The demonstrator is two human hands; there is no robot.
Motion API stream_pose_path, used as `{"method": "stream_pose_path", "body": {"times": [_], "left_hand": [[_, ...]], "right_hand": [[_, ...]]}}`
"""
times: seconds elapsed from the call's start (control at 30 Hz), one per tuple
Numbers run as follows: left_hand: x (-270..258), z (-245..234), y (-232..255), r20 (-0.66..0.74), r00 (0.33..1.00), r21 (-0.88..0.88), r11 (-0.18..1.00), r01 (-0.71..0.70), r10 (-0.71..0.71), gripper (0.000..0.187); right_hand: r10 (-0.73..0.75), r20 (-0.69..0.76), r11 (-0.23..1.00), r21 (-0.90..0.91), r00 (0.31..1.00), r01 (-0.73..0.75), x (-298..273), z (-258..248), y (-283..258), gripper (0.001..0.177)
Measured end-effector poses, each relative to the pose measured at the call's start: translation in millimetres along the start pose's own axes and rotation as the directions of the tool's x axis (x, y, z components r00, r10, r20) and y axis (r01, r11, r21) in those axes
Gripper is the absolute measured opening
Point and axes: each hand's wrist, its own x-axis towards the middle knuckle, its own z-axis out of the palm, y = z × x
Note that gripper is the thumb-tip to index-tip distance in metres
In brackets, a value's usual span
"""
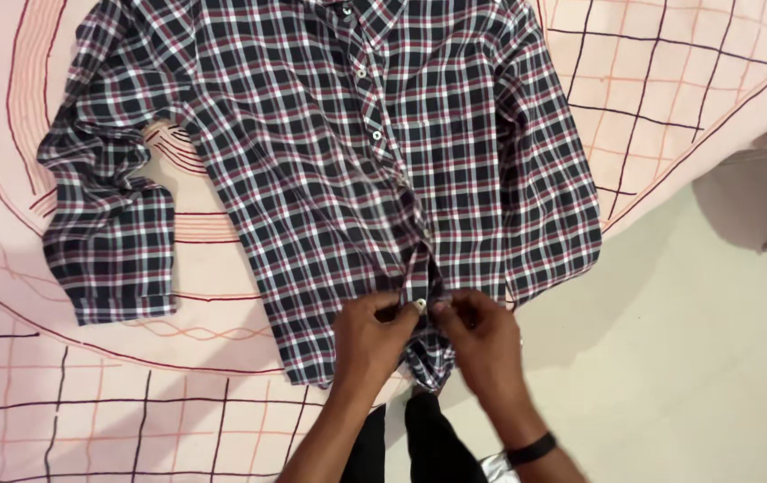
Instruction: The person buttons a checkered shirt on a bed by inserting each button into its corresponding hole from the bottom up to the collar.
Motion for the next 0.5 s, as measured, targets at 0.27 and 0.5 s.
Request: {"method": "stream_pose_path", "body": {"times": [0.27, 0.5], "left_hand": [[2, 6, -7, -0.048, 0.998, 0.077, 0.997, -0.024, 0.027, 0.020], [4, 8, -7, -0.041, 0.999, 0.050, 0.999, 0.008, -0.006, 0.025]], "right_hand": [[0.151, 0.035, 0.982, 0.109, 0.988, -0.154, -2, 6, 1, 0.022], [0.198, 0.127, 0.947, 0.231, 0.972, -0.223, 0, 0, 5, 0.019]]}}
